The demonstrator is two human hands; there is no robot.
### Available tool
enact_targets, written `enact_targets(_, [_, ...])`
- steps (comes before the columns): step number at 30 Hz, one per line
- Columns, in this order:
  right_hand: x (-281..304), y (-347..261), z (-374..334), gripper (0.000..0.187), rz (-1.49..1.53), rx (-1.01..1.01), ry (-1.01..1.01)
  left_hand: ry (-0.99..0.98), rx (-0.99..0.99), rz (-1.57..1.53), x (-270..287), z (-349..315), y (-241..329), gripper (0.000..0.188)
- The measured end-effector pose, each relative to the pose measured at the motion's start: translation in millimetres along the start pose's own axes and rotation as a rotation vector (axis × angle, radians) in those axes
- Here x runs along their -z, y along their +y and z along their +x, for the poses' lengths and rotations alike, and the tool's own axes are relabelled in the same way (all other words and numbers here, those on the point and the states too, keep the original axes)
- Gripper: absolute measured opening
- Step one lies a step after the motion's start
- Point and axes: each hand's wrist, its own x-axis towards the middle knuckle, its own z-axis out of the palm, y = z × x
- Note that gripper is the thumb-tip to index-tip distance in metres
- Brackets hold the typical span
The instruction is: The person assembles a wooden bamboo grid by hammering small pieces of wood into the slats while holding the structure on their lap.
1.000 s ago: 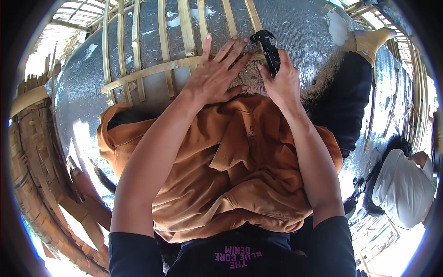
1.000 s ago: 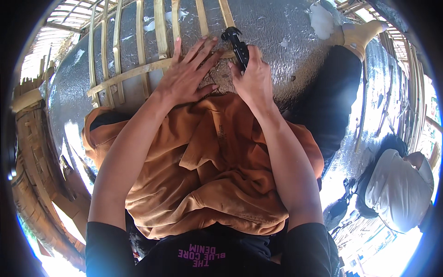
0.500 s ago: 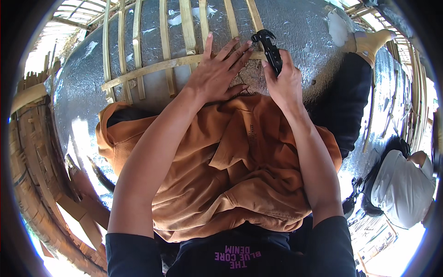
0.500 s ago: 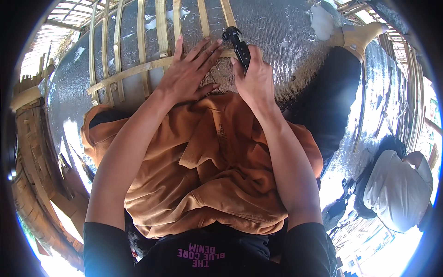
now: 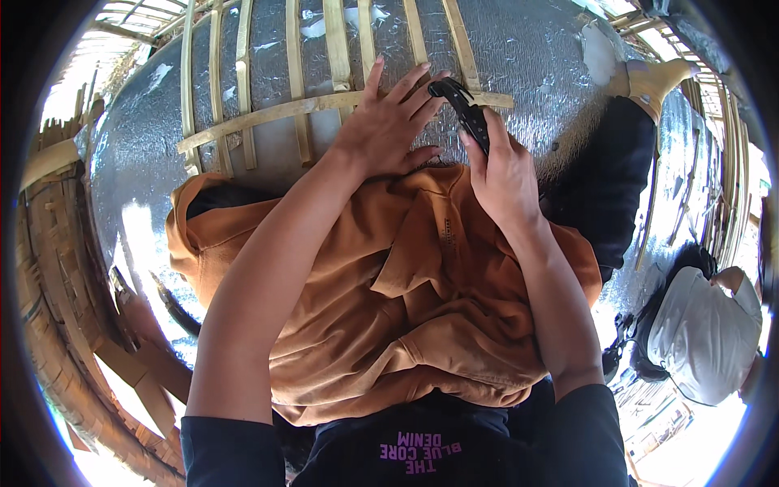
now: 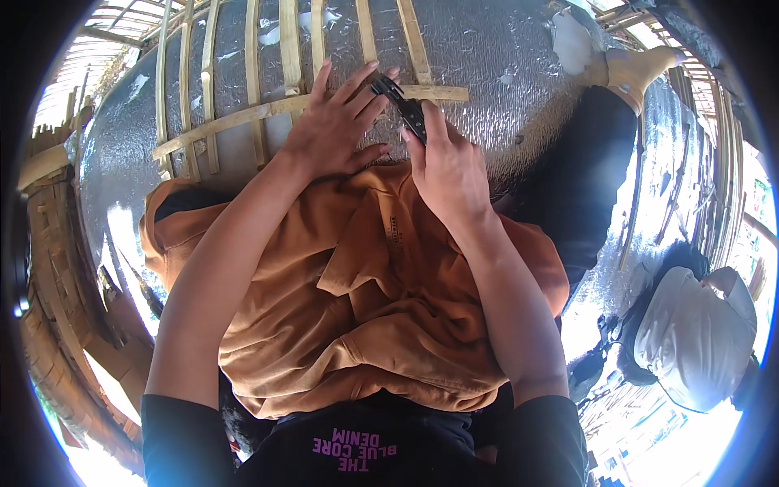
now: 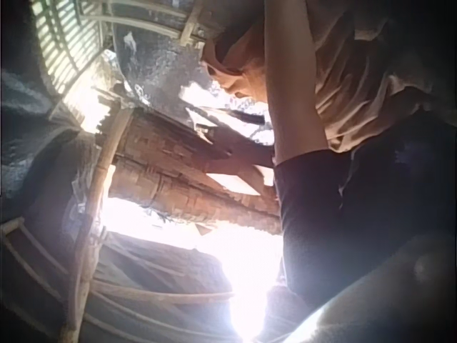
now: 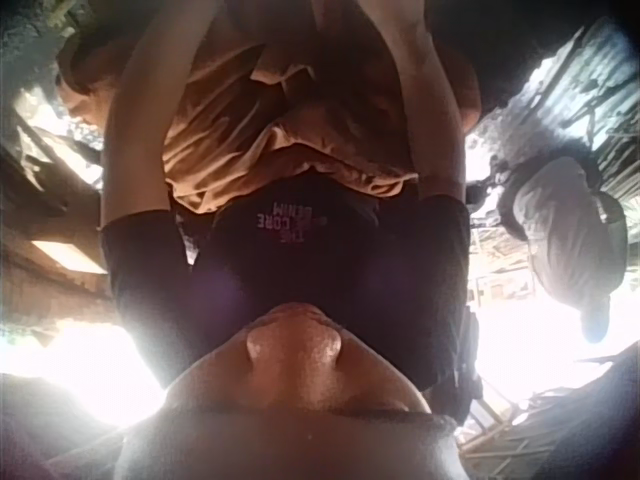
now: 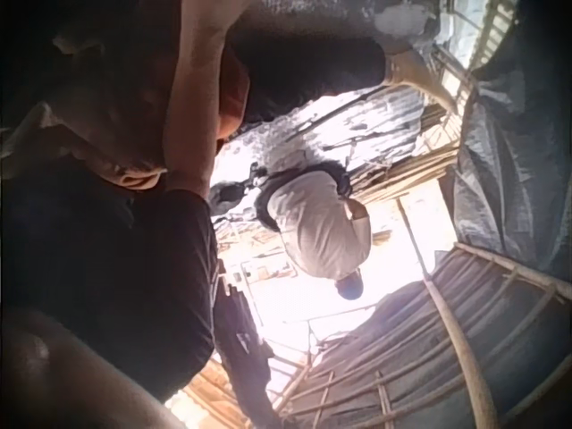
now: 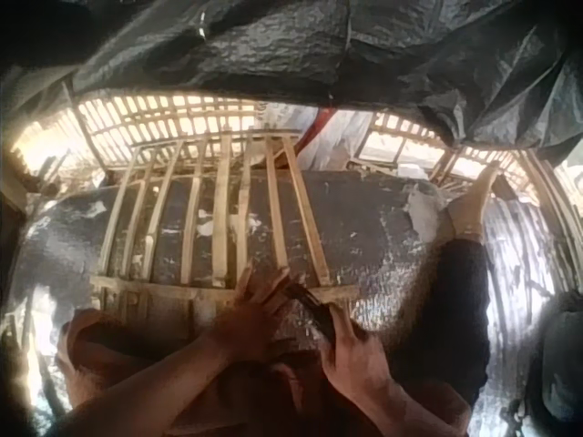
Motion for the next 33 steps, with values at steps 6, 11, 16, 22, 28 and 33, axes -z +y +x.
enact_targets(6, [-2.5,-2.0,-1.7,0.039,-0.128,-0.093,-0.107,-0.032,0.018,-0.025,-1.3,-1.2,0.6,0.075])
enact_targets(11, [-1.5,-9.6,-10.3,0.041,-0.061,0.037,0.073,0.015,0.003,-0.056,-8.9,-2.5,-2.2,0.075])
enact_targets(16, [-1.6,-9.7,-11.7,0.040,-0.098,0.025,0.071,0.031,-0.008,-0.088,-10.2,-6.2,0.1,0.072])
enact_targets(22, [-3.4,-11.9,-15.0,0.038,-0.105,0.026,0.063,0.027,0.000,-0.104,-6.9,-6.5,-1.5,0.068])
enact_targets(28, [-8.4,-10.7,-13.8,0.045,-0.102,0.053,0.051,0.074,-0.015,-0.110,-12.8,-6.1,-2.3,0.066])
enact_targets(33, [-8.5,-2.8,-11.7,0.046,-0.178,-0.005,-0.073,0.079,-0.020,-0.097,-12.8,-2.6,-3.2,0.064])
